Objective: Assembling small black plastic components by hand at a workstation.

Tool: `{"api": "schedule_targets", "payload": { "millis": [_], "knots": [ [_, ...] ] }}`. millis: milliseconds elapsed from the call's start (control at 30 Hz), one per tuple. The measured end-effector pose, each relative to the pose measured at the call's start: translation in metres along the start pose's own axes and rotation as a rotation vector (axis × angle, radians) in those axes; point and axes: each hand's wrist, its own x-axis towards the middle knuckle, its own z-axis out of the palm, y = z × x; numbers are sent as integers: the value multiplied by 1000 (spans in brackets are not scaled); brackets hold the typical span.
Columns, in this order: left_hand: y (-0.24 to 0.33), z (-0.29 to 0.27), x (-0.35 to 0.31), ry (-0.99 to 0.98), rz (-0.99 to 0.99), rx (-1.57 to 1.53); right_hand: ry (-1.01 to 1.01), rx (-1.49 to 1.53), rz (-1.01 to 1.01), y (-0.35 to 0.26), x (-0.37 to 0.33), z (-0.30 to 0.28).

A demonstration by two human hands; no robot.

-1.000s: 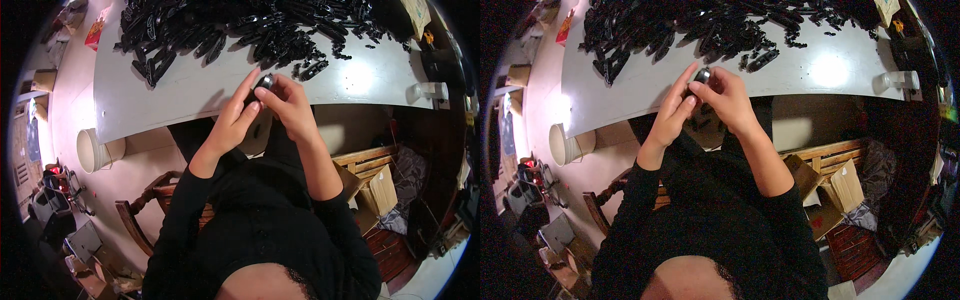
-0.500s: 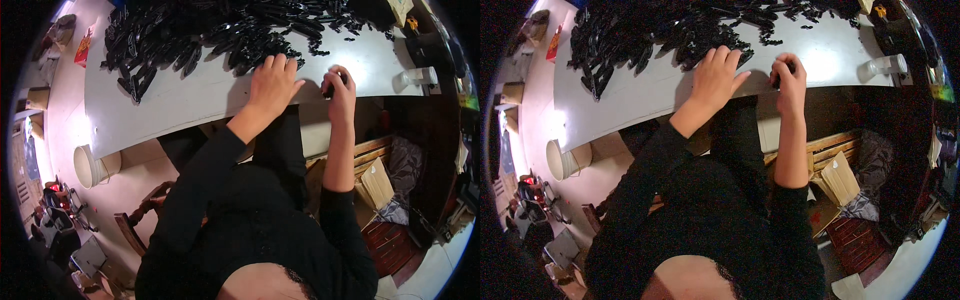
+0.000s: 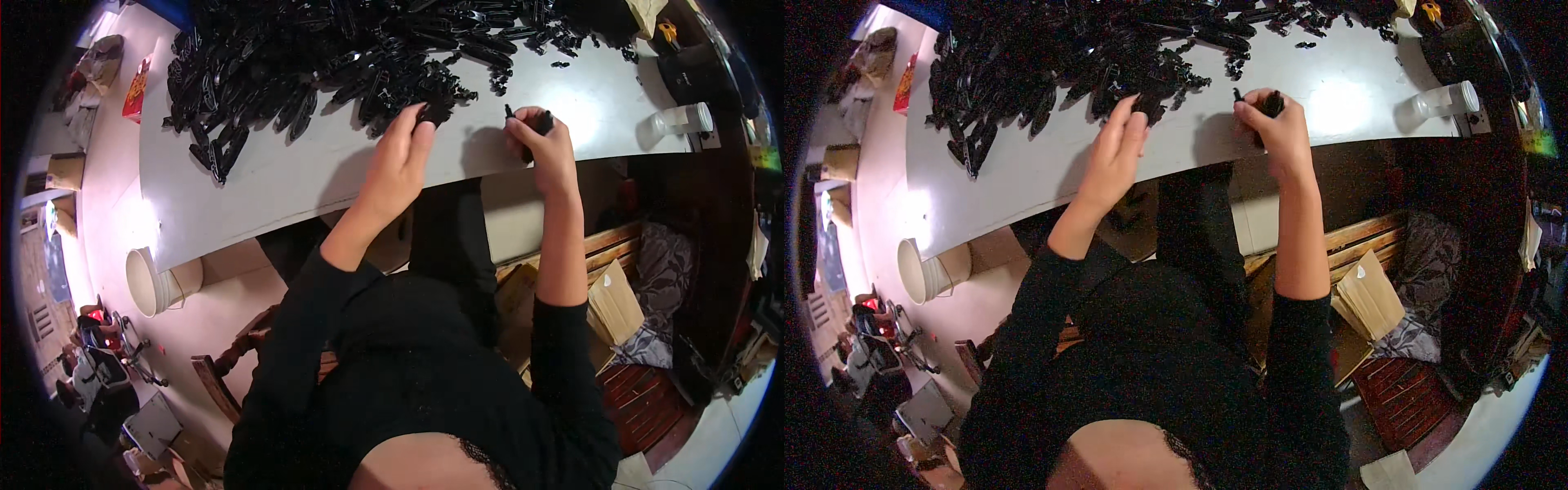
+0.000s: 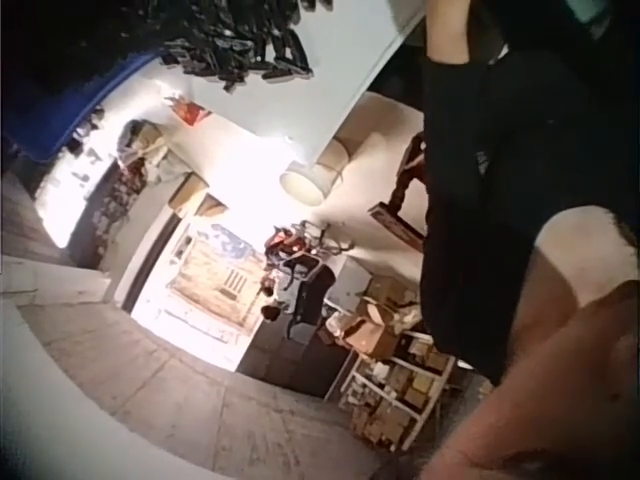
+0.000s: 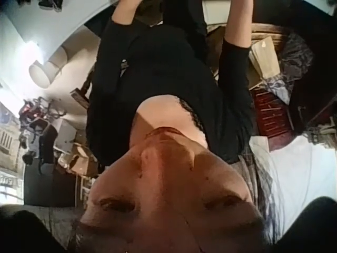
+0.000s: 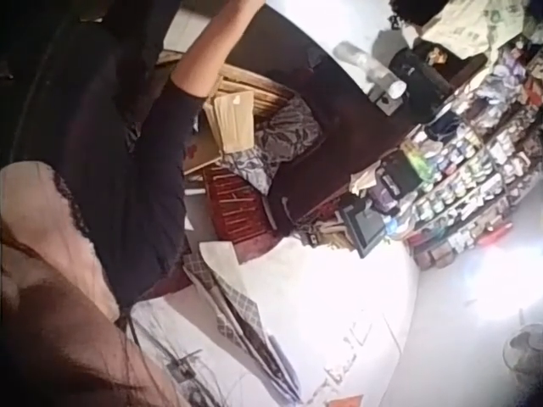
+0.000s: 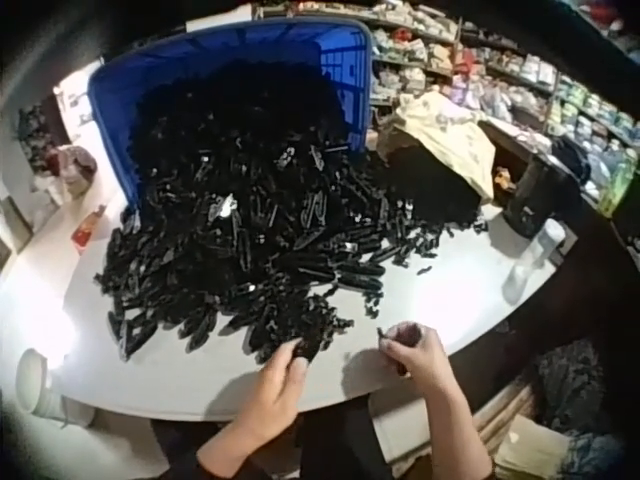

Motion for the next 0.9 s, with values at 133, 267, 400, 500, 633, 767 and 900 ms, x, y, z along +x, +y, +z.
{"api": "schedule_targets", "payload": {
  "millis": [133,267,400,500,633,767,900],
  "knots": [
    [12,-9,-20,-82,-217,-439,-111,261,45,-14,-32,20],
    [23,-17,-32,-129,-341,-630,-185,299,5,-25,-52,41],
    [17,-20,-39,-108,-288,-635,-303,373,77,-29,-72,73],
    [19,-18,-44,-43,-231,-498,-304,384,87,-29,-80,91],
    [23,-23,-49,-126,-125,-386,-271,340,48,-28,-79,96],
    [18,-30,-52,-98,-199,-407,-289,268,-11,-34,-82,93],
    [15,-31,-49,-146,-72,-250,-316,-101,-346,-32,-79,97]
  ]
}}
